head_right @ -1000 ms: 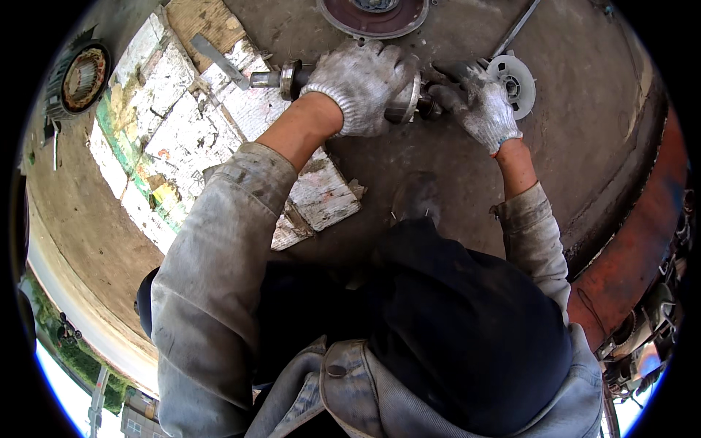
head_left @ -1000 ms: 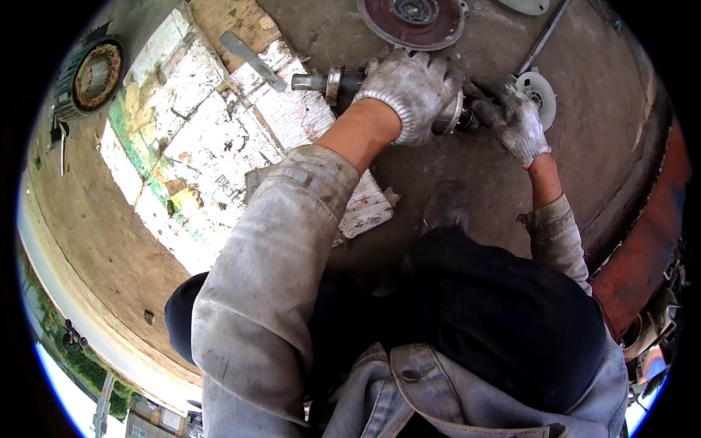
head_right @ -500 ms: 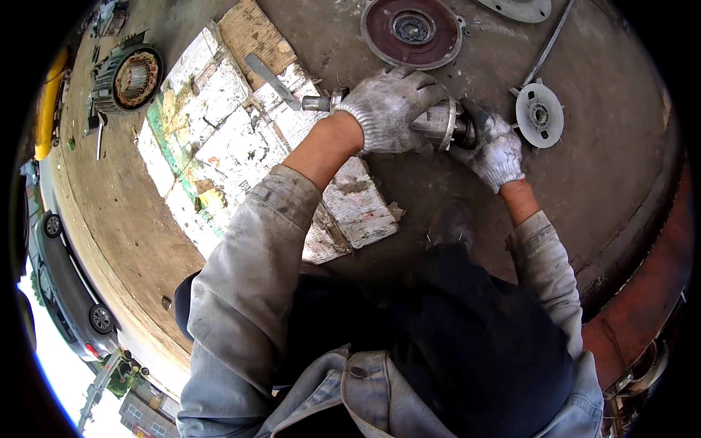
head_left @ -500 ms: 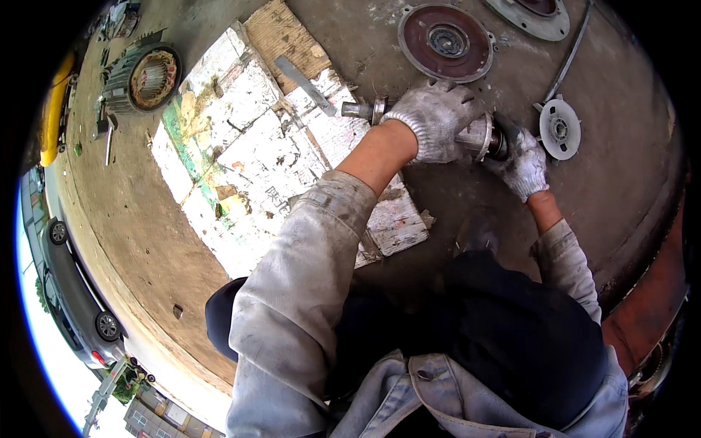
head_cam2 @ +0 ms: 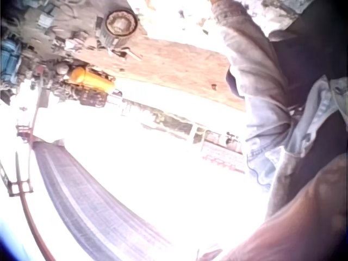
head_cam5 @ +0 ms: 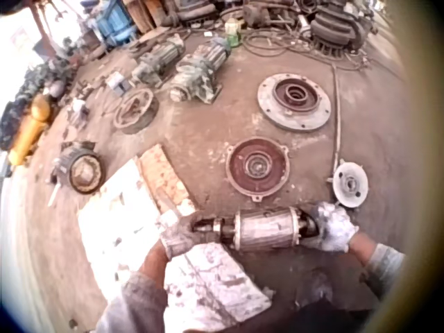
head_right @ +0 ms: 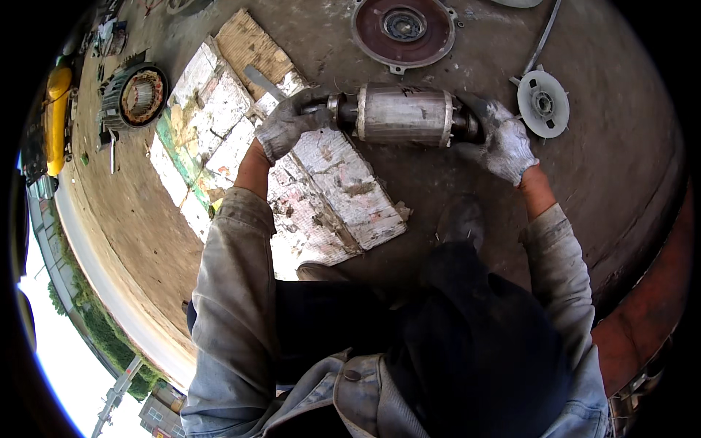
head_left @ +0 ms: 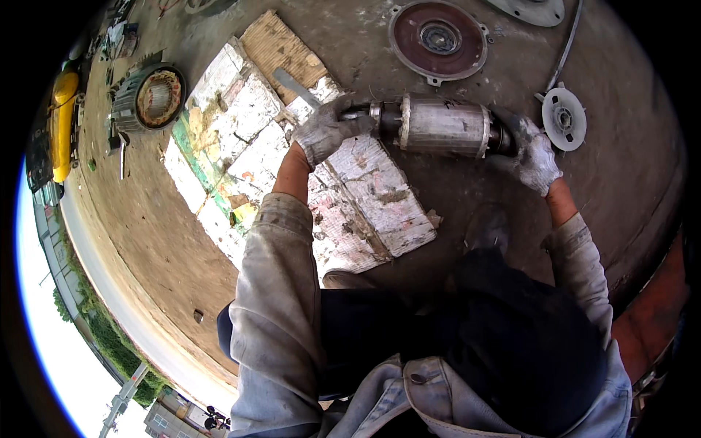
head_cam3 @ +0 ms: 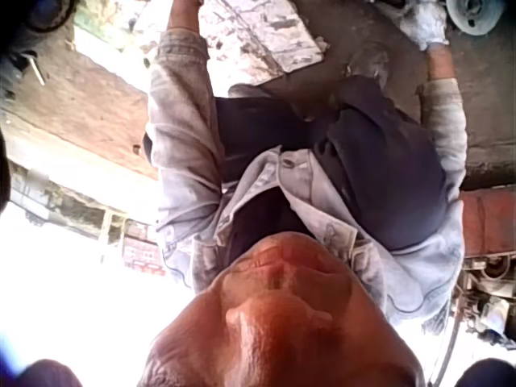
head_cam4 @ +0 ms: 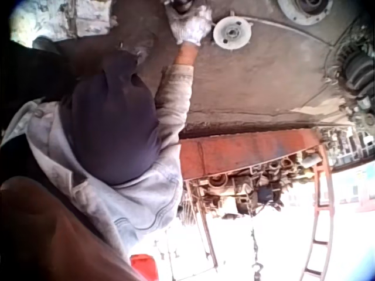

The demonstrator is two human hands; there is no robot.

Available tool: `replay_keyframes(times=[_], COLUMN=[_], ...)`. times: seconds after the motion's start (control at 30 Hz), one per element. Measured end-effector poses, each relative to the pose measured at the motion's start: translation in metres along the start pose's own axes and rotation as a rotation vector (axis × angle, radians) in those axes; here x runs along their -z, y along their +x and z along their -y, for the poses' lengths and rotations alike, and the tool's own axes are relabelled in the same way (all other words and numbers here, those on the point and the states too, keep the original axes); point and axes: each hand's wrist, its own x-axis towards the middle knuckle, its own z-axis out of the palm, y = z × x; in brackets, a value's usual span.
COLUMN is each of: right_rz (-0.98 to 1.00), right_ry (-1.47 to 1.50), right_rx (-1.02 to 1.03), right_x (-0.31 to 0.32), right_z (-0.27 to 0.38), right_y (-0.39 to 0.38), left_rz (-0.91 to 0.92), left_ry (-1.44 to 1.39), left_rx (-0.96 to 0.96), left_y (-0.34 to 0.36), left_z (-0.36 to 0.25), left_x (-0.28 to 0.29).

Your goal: The person disassembles an electric motor by removing the end caps and extracting the rotor. They then clean the internal components and reassemble the motor, placing the rotor back into the housing and securing the end caps.

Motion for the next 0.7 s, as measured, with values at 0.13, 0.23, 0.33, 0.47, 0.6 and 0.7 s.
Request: replay_keyframes(times=[0.13, 0.23, 0.33, 0.47, 0.6, 0.7], right_rz=[-0.055, -0.211, -0.144, -0.018, 0.081, 0.084], right_ry=[0.547, -0.036, -0.348, -0.324, -0.359, -0.413], right_rx=[-0.219, 0.128, 0.344, 0.479, 0.504, 0.508], right_x=[0.009, 0.009, -0.025, -0.07, -0.088, -0.096], right_z=[0.019, 0.076, 0.116, 0.16, 0.168, 0.169], right_y=[0.016, 0.035, 0.052, 0.084, 0.094, 0.092], left_rz=[-0.022, -0.044, -0.093, -0.439, -0.512, -0.59], left_ry=[0.094, 0.277, 0.45, 0.209, 0.397, 0.393], left_rx=[0.06, 0.012, 0.078, 0.205, 0.039, -0.044], left_y=[0.003, 0.0, -0.007, -0.027, -0.02, -0.018], left_z=[0.01, 0.022, 0.031, 0.03, 0.048, 0.053], left_x=[-0.001, -0.011, -0.03, -0.059, -0.067, -0.077])
